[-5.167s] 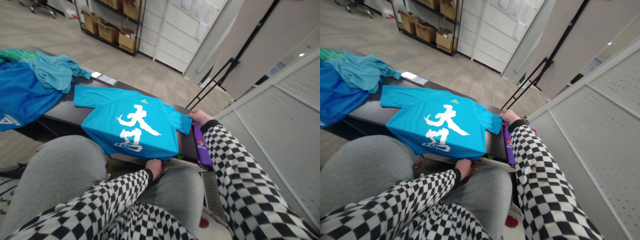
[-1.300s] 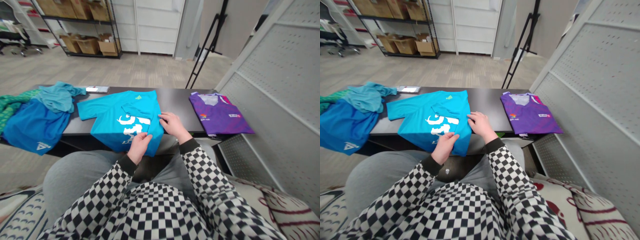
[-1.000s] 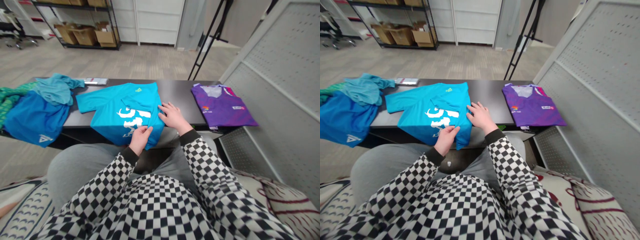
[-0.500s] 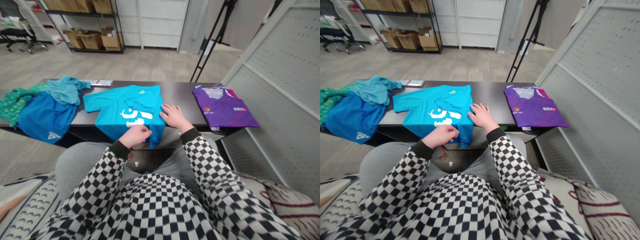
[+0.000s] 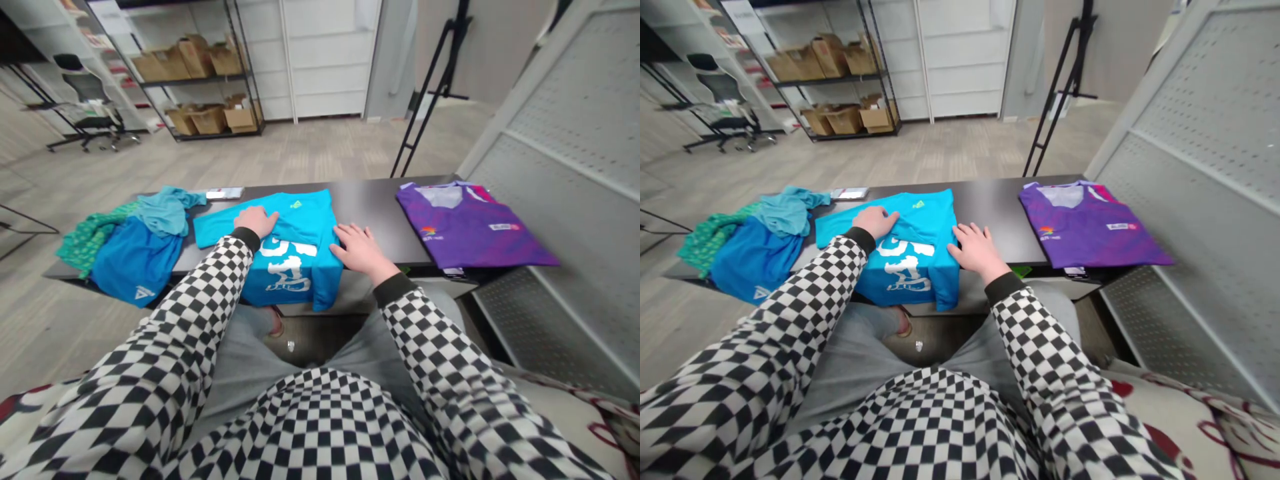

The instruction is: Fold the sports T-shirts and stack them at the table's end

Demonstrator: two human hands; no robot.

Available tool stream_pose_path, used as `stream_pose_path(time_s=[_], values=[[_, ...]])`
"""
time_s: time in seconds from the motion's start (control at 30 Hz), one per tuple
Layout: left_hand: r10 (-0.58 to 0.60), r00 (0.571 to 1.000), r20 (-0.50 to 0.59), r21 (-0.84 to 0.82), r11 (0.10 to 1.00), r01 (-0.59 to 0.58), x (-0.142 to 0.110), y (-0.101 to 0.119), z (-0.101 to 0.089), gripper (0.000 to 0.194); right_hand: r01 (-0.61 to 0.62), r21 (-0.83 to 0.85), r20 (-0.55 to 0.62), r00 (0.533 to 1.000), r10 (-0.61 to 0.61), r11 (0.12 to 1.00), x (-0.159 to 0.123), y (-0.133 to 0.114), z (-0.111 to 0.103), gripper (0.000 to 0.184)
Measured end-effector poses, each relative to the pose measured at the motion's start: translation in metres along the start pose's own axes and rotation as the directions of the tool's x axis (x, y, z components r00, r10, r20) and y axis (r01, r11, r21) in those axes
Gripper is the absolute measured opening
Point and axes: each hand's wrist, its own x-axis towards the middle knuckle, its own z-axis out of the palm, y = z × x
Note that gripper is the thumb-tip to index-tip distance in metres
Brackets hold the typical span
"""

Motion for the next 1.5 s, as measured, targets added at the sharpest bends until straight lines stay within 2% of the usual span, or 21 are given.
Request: stream_pose_path(time_s=[0.13, 0.27, 0.4, 0.57, 0.67, 0.73, 0.77, 0.87, 0.93, 1.0, 1.13, 1.23, 1.33, 1.5], values=[[0.040, 0.998, 0.040, -0.049, 0.998, -0.038, 0.017, 0.009, 0.009, 0.032, 0.011, 0.002, -0.004, 1.000, -0.011, 1.000, 0.000, 0.000, 0.000, 0.070], [0.101, 0.993, 0.065, -0.116, 0.989, -0.093, 0.033, 0.013, 0.006, 0.013, 0.006, 0.005, -0.008, 1.000, -0.006, 1.000, -0.001, -0.001, 0.000, 0.070], [0.077, 0.997, -0.003, -0.132, 0.988, -0.076, 0.042, 0.011, -0.005, 0.017, 0.008, 0.002, -0.008, 1.000, -0.008, 1.000, -0.001, -0.003, -0.002, 0.072], [0.061, 0.996, 0.058, 0.011, 0.998, -0.062, 0.039, 0.008, -0.005, 0.028, 0.012, 0.006, -0.018, 1.000, -0.012, 1.000, -0.002, -0.004, -0.003, 0.074], [0.138, 0.990, -0.032, 0.072, 0.988, -0.135, 0.030, 0.013, 0.001, 0.039, 0.013, 0.009, -0.026, 1.000, -0.013, 1.000, -0.002, -0.003, -0.001, 0.072], [0.282, 0.955, -0.092, 0.032, 0.960, -0.280, 0.022, 0.020, 0.004, 0.043, 0.018, 0.007, -0.026, 1.000, -0.018, 1.000, -0.001, -0.002, 0.000, 0.067], [0.369, 0.926, -0.084, -0.005, 0.929, -0.370, 0.019, 0.025, 0.006, 0.043, 0.019, 0.002, -0.024, 1.000, -0.019, 1.000, 0.000, -0.002, 0.001, 0.066], [0.583, 0.812, 0.016, -0.125, 0.807, -0.577, 0.015, 0.044, 0.012, 0.046, 0.015, -0.024, -0.018, 1.000, -0.015, 1.000, 0.000, -0.004, 0.001, 0.064], [0.642, 0.765, 0.054, -0.166, 0.761, -0.627, 0.017, 0.062, 0.018, 0.050, 0.012, -0.035, -0.027, 1.000, -0.013, 0.999, -0.001, -0.006, 0.000, 0.064], [0.658, 0.750, 0.066, -0.172, 0.748, -0.641, 0.022, 0.085, 0.026, 0.055, 0.011, -0.035, -0.038, 0.999, -0.012, 0.999, -0.003, -0.008, -0.001, 0.066], [0.635, 0.760, 0.137, -0.130, 0.772, -0.622, 0.038, 0.132, 0.043, 0.063, 0.015, -0.031, -0.041, 0.999, -0.017, 0.999, -0.005, -0.009, -0.003, 0.068], [0.579, 0.788, 0.207, -0.075, 0.813, -0.578, 0.048, 0.157, 0.053, 0.068, 0.021, -0.040, -0.041, 0.999, -0.023, 0.999, -0.005, -0.009, -0.002, 0.069], [0.539, 0.811, 0.226, -0.072, 0.840, -0.538, 0.055, 0.168, 0.061, 0.077, 0.022, -0.050, -0.058, 0.998, -0.025, 0.999, -0.005, -0.009, -0.001, 0.068], [0.530, 0.824, 0.201, -0.072, 0.847, -0.527, 0.065, 0.173, 0.066, 0.081, 0.028, -0.044, -0.079, 0.996, -0.032, 0.999, -0.006, -0.009, -0.002, 0.068]])
